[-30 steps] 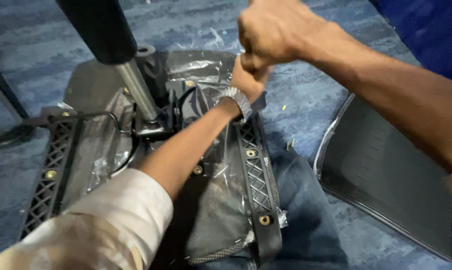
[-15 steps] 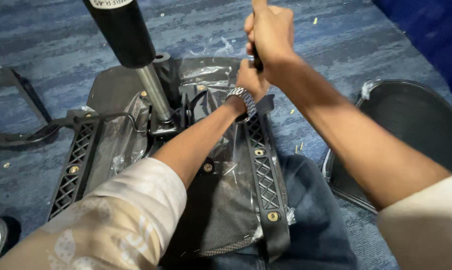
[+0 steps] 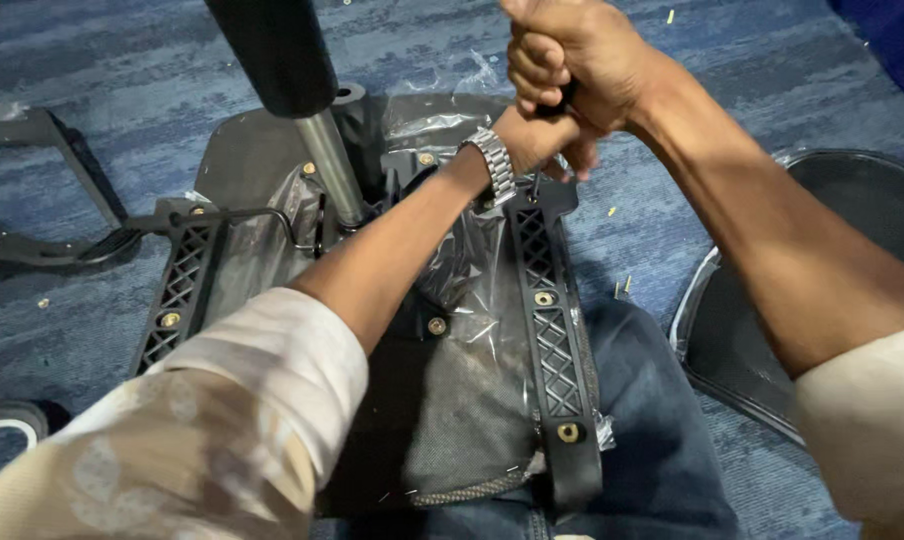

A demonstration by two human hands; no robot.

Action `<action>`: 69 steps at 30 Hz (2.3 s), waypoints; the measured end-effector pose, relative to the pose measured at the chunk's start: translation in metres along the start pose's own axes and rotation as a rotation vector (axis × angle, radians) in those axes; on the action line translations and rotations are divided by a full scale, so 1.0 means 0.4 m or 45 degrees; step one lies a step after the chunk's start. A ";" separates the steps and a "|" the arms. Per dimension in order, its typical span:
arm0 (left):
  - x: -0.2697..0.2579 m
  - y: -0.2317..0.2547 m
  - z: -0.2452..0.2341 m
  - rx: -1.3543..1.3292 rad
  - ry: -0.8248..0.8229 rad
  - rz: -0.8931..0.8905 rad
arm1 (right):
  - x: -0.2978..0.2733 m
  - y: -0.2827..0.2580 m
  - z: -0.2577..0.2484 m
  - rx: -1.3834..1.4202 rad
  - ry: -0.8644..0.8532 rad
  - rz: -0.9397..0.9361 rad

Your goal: The person uses a screwdriver to tighten screws on the underside of an office chair base. They rotate the base to access different screw locations and continue fastening components together.

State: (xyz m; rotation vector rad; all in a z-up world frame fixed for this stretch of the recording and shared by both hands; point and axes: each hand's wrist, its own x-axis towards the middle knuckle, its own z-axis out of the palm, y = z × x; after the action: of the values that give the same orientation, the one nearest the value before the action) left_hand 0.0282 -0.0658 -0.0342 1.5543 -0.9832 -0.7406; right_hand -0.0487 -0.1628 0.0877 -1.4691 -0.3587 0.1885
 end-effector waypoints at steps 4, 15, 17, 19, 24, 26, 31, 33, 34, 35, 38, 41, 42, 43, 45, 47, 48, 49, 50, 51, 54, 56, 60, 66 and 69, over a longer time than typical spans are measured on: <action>0.015 0.007 0.018 0.159 0.313 -0.146 | 0.006 -0.015 0.033 -0.068 0.194 -0.048; 0.126 -0.107 0.049 -0.120 0.493 0.183 | 0.026 0.020 0.056 -0.181 1.150 0.075; 0.134 -0.120 0.035 0.219 0.418 0.766 | 0.057 0.072 0.040 -0.151 1.369 0.018; 0.133 -0.120 0.048 0.162 0.555 0.687 | 0.047 0.102 -0.010 -0.131 1.035 -0.242; 0.113 -0.101 0.073 0.075 0.524 0.263 | -0.010 0.109 -0.114 0.033 0.359 -0.069; 0.092 -0.121 0.070 -0.076 0.536 0.592 | -0.007 0.091 -0.106 -0.090 0.110 -0.079; 0.099 -0.189 0.042 -0.094 0.615 0.436 | 0.050 0.004 -0.021 -0.203 -0.140 0.058; 0.107 -0.206 0.029 0.549 0.589 0.408 | 0.056 -0.012 0.015 -0.242 -0.037 0.096; 0.111 -0.204 0.014 1.105 0.569 0.536 | 0.060 -0.013 0.034 -0.219 0.055 0.103; 0.107 -0.196 0.000 1.665 0.534 0.658 | 0.068 -0.015 0.054 -0.197 0.144 0.107; 0.086 -0.138 -0.006 0.858 0.355 0.093 | 0.036 0.024 0.120 -0.419 0.775 -0.020; 0.025 -0.072 0.024 0.476 0.426 0.035 | 0.009 0.043 0.150 -0.343 0.814 -0.253; 0.005 -0.055 0.037 0.350 0.446 0.018 | -0.001 0.037 0.147 -0.388 0.807 -0.240; -0.014 -0.041 0.048 0.223 0.469 0.001 | -0.009 0.029 0.143 -0.434 0.796 -0.227; -0.045 -0.010 0.054 0.076 0.452 0.094 | -0.032 0.002 0.130 -0.718 0.777 -0.183; -0.080 0.013 0.060 0.037 0.364 0.304 | -0.065 -0.028 0.118 -1.191 0.753 -0.112; -0.098 0.025 0.053 -0.001 0.398 0.300 | -0.073 -0.037 0.120 -1.412 0.773 -0.073; -0.103 0.046 0.042 -0.035 0.415 0.311 | -0.087 -0.058 0.112 -1.643 0.811 -0.033; -0.107 0.069 0.030 -0.070 0.431 0.321 | -0.098 -0.078 0.107 -1.873 0.846 0.011; -0.120 0.085 0.021 0.052 0.407 0.263 | -0.107 -0.093 0.108 -1.912 0.803 0.066; -0.150 0.136 0.010 0.434 0.426 0.119 | -0.111 -0.150 0.123 -1.993 0.642 0.257; -0.163 0.160 0.018 0.717 0.533 0.037 | -0.101 -0.184 0.138 -1.982 0.524 0.432; -0.169 0.157 0.031 0.772 0.484 0.043 | -0.106 -0.201 0.141 -2.001 0.343 0.551; -0.107 0.083 -0.007 0.551 0.596 0.109 | -0.073 -0.198 0.106 -2.170 0.054 0.344; -0.088 0.047 0.005 0.563 0.784 0.336 | -0.073 -0.201 0.106 -2.152 0.013 0.351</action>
State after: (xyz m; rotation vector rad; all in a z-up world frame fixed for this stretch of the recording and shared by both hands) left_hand 0.0064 -0.0368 -0.0179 1.8210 -0.8829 0.1640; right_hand -0.0984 -0.1410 0.1666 -3.1925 -0.2757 0.0636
